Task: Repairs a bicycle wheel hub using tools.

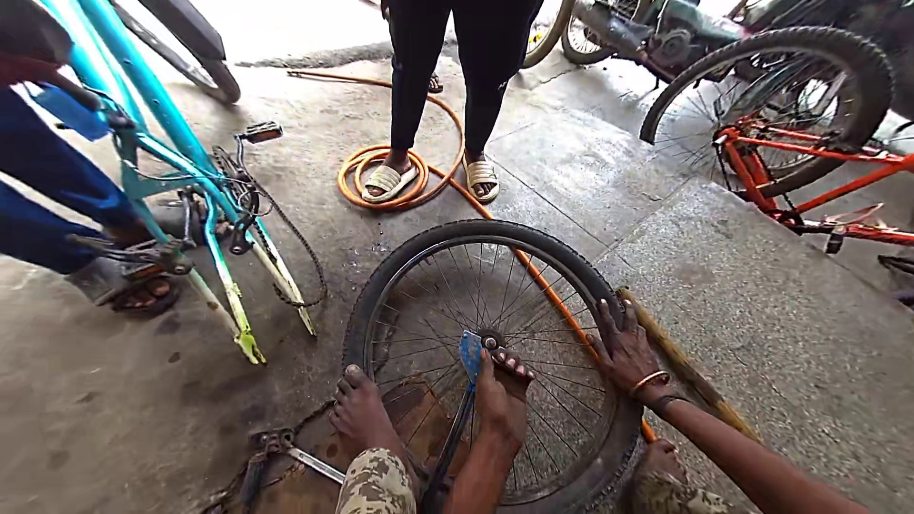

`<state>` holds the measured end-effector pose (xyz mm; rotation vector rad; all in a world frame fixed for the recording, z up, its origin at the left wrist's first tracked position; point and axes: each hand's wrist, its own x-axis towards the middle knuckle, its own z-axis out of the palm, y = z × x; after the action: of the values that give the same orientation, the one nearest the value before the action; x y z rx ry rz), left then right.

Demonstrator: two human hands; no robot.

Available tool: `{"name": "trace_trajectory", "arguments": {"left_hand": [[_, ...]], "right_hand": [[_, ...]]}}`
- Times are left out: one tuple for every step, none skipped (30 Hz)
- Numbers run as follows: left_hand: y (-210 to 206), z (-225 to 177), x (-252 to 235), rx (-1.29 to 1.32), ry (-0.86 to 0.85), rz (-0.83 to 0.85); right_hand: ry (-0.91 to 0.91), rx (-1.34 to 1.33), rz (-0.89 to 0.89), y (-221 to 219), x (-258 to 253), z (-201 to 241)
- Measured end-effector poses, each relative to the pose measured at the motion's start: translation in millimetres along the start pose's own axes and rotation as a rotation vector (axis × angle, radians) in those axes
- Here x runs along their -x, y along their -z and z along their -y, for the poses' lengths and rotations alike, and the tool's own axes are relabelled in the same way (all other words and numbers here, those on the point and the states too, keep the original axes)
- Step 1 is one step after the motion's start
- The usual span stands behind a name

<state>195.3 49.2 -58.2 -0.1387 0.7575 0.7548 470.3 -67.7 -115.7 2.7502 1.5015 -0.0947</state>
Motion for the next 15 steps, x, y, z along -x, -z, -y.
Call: {"name": "trace_trajectory", "arguments": {"left_hand": [[0.1,1.0,-2.2,-0.013,-0.001,-0.028],[0.5,2.1,-4.1,-0.037,-0.002,-0.042],[1.2,2.5,-5.6,-0.064,0.002,-0.043],[2.4,1.8,-6.2,-0.102,0.009,-0.041],[4.1,1.3,-6.5,-0.164,0.018,-0.041],[5.9,-1.3,-6.2,-0.27,0.032,-0.037],[6.3,-6.7,-6.5,-0.446,0.058,-0.025],[5.6,-13.7,-7.6,-0.674,0.101,0.01],[6.6,-23.3,-7.3,-0.891,0.139,0.03],[12.4,-32.9,-5.6,-1.034,0.156,0.013],[17.1,-37.2,-4.7,-1.108,0.156,-0.022],[16.7,-35.3,-7.8,-1.121,0.127,-0.04],[15.9,-30.8,-8.4,-1.106,0.085,-0.033],[20.2,-26.1,-1.4,-1.092,0.039,-0.006],[27.2,-25.6,9.6,-1.127,0.006,0.048]], "right_hand": [[-0.006,0.002,0.012,0.0,0.6,1.1],[-0.012,0.003,0.018,-0.2,1.0,1.7],[-0.012,0.0,0.017,-0.2,0.7,2.4],[-0.018,0.001,0.019,-0.6,0.7,3.3],[-0.027,-0.008,0.028,0.5,1.3,3.8],[-0.038,-0.016,0.038,3.2,2.6,4.2],[-0.05,-0.021,0.041,7.9,4.5,3.8],[-0.056,-0.021,0.048,16.3,6.3,0.2],[-0.038,-0.022,0.062,20.3,6.8,-2.1],[-0.004,-0.028,0.088,14.8,6.4,2.9],[0.008,-0.055,0.117,10.8,7.2,8.1],[0.001,-0.086,0.123,12.9,4.7,9.0],[-0.013,-0.094,0.119,14.9,2.2,6.7],[-0.023,-0.094,0.1,14.1,2.7,2.9],[-0.026,-0.098,0.075,11.3,0.5,1.8]]}}
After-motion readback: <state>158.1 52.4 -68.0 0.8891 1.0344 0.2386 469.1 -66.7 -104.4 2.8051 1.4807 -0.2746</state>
